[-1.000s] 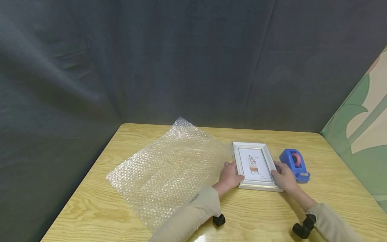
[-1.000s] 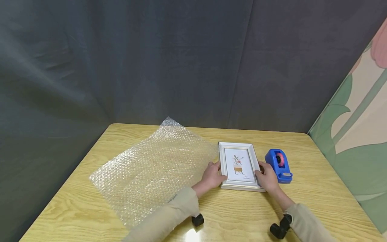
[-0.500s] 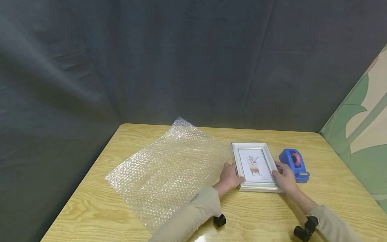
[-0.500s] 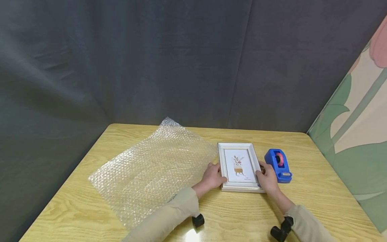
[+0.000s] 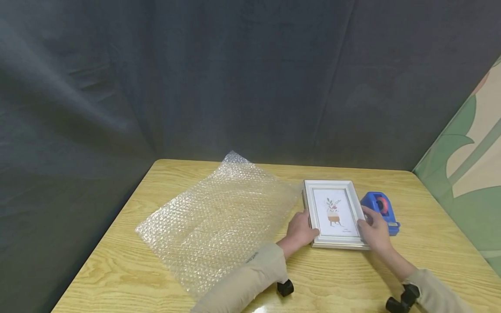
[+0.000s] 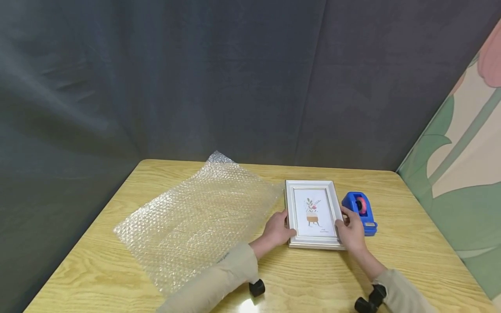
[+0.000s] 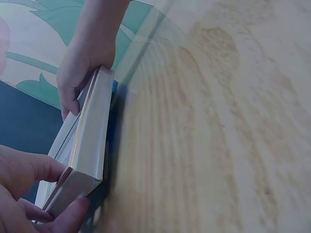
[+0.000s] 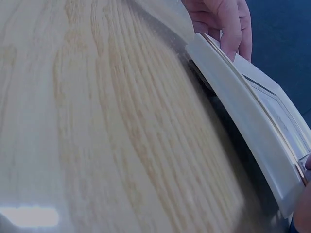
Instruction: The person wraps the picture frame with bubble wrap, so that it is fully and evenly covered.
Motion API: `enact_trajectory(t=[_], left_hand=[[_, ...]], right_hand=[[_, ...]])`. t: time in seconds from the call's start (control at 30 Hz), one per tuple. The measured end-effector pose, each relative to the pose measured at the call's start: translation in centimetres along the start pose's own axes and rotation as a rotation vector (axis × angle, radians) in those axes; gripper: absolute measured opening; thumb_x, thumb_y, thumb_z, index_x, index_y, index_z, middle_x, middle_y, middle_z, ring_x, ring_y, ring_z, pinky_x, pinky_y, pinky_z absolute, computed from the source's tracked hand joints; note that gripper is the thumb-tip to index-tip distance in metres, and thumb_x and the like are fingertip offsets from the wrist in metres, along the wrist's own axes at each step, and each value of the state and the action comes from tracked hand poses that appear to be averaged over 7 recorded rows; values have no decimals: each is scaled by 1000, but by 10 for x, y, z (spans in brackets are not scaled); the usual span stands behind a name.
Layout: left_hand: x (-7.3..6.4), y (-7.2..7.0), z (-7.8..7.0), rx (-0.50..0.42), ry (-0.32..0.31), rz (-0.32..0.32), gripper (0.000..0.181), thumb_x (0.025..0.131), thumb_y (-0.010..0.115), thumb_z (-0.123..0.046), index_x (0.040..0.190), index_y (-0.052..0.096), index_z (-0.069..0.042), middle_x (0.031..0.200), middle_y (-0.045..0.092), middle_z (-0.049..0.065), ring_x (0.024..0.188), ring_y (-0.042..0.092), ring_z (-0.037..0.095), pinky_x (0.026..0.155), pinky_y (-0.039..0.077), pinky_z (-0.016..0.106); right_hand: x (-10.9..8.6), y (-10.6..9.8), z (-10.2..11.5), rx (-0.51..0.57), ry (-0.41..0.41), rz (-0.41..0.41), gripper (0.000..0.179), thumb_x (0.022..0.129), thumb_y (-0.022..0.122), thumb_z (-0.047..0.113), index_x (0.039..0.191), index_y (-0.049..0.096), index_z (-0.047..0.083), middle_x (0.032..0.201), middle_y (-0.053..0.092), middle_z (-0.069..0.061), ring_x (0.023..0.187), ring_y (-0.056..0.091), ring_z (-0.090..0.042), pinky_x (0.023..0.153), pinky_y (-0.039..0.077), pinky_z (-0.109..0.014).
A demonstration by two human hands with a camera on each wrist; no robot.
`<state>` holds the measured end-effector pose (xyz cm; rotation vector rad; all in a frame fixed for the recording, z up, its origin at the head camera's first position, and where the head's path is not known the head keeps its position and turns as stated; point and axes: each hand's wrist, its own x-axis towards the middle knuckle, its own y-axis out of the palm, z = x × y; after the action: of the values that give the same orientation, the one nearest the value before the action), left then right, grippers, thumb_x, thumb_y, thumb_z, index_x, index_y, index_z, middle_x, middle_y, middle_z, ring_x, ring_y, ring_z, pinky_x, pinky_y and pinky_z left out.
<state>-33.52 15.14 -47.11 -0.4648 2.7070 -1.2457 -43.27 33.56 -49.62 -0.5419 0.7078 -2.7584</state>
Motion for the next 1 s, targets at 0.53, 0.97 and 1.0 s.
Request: enact_trajectory(t=[0.53, 0.97, 1.0], left_hand=[[1, -41, -9, -52, 62, -24, 55, 70, 72, -10, 122, 54, -11, 99, 61, 6, 85, 58, 15, 70, 48, 24], [-6, -86, 16, -122, 66, -10, 59, 69, 69, -5, 125, 52, -3, 85, 57, 6, 65, 50, 12, 55, 44, 20], [-7, -89, 19, -119, 69, -11, 58, 69, 69, -4, 124, 53, -3, 85, 57, 6, 65, 50, 12, 54, 44, 20]], right_hand=[[5, -2, 35, 64, 74, -19, 45, 86, 49, 0, 127, 39, -15, 114, 51, -34, 78, 39, 14, 65, 37, -3], [10, 19, 73, 136, 188, 127, 48, 88, 51, 7, 133, 38, -6, 127, 45, -23, 104, 46, -25, 66, 42, -11], [10, 21, 76, 158, 191, 146, 49, 89, 50, 7, 134, 36, -6, 128, 44, -23, 103, 46, -25, 66, 43, -12]])
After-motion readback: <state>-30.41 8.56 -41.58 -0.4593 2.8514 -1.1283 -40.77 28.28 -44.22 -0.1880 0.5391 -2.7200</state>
